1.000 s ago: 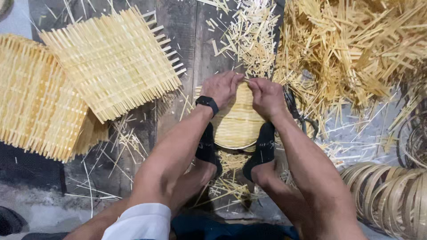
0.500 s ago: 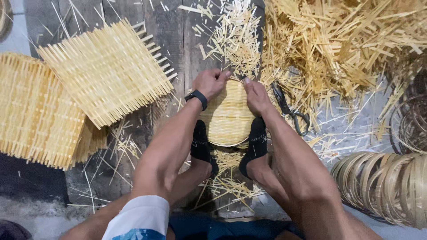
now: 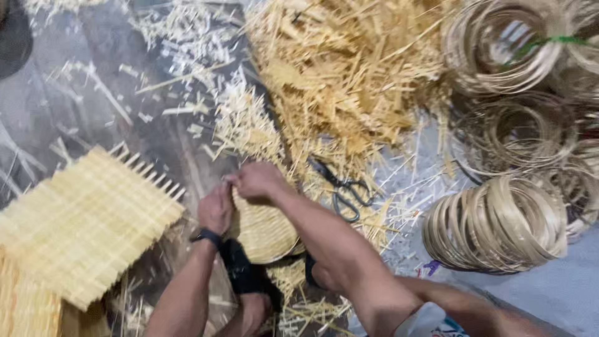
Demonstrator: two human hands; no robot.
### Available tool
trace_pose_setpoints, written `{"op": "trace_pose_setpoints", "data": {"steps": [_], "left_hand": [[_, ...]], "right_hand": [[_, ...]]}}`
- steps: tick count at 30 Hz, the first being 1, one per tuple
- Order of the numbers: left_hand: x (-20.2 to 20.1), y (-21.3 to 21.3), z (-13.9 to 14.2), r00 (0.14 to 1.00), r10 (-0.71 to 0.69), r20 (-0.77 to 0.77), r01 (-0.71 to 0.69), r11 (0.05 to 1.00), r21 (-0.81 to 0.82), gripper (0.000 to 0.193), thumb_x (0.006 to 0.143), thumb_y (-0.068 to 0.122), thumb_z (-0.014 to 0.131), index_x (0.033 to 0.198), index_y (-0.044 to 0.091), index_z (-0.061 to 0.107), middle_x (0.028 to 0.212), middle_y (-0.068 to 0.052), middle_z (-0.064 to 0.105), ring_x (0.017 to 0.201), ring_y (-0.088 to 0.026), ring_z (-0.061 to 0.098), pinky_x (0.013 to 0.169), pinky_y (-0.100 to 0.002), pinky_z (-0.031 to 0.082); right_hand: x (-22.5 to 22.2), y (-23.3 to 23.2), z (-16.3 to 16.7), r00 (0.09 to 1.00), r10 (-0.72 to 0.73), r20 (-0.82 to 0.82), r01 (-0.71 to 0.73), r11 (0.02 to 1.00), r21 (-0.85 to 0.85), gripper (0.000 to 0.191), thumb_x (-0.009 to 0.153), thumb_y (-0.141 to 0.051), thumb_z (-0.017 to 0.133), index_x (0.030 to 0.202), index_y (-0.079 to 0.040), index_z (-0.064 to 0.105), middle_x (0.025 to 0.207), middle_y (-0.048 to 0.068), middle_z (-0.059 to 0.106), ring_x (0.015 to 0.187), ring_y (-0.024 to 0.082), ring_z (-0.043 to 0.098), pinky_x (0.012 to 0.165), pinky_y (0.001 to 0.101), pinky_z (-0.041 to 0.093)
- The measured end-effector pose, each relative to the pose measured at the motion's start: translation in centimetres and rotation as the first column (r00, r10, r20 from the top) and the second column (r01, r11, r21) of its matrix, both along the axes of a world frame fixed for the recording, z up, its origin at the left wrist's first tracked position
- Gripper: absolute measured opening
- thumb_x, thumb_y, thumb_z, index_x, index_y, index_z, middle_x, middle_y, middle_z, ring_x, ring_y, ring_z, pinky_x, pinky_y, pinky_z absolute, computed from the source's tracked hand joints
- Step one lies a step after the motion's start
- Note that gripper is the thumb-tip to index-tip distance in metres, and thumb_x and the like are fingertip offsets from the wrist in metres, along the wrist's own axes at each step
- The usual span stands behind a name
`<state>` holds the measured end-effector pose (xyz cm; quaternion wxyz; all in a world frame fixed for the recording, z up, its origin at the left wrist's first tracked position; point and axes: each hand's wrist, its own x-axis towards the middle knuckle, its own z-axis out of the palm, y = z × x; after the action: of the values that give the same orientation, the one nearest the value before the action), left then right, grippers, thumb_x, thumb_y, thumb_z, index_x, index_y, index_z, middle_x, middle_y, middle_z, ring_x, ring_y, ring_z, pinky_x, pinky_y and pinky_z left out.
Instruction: The person sits on the workshop floor and uses scissors to trim the excess bamboo strips protruding from the edge of a square woven bamboo mat, working around the mat on a round wooden form. They then fit a circular bamboo rim ring over the trimmed mat and press it into place, setting the finished piece aside.
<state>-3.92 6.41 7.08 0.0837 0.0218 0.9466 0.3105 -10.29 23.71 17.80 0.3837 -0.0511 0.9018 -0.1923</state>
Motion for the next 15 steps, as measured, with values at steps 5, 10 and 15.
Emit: {"op": "trace_pose_setpoints", "data": {"steps": [5,10,15], "left_hand": [[-1.7,-1.4,-1.8,0.989,0.081,0.121,-0.112,0.955,0.274,0.052,0.108,0.045,0.046,0.089,-0.001,0.062,0.075,-0.025,0.061,0.068,-0.042,0.056,0.068,-0.050,0.047],[-1.0,-1.1,0.5,0.973,0.087,0.213,-0.188,0.834,0.519,0.052,0.107,0.043,0.050,0.085,-0.003,0.059,0.070,-0.016,0.051,0.065,-0.024,0.046,0.060,-0.043,0.041],[-1.4,-0.1,1.6,0.968,0.063,0.241,-0.169,0.876,0.451,0.056,0.107,0.045,0.049,0.081,-0.004,0.060,0.066,-0.010,0.053,0.065,-0.018,0.048,0.060,-0.038,0.043]], "right_hand": [[0.1,-0.5,0.8,0.996,0.061,-0.065,-0.061,0.998,0.003,0.060,0.106,-0.053,0.032,0.088,-0.014,0.074,0.071,0.011,0.065,0.065,0.025,0.065,0.063,0.0452,0.055],[3.8,1.0,2.0,0.916,0.031,-0.400,-0.063,0.996,-0.067,0.059,0.101,-0.046,0.043,0.135,0.001,0.055,0.136,0.026,0.054,0.126,0.038,0.052,0.108,0.0516,0.039],[16.1,0.9,3.1,0.793,0.399,-0.460,-0.447,0.895,0.007,0.085,0.092,-0.051,0.053,0.150,0.005,0.029,0.158,0.028,0.027,0.150,0.041,0.018,0.121,0.0555,0.008]]}}
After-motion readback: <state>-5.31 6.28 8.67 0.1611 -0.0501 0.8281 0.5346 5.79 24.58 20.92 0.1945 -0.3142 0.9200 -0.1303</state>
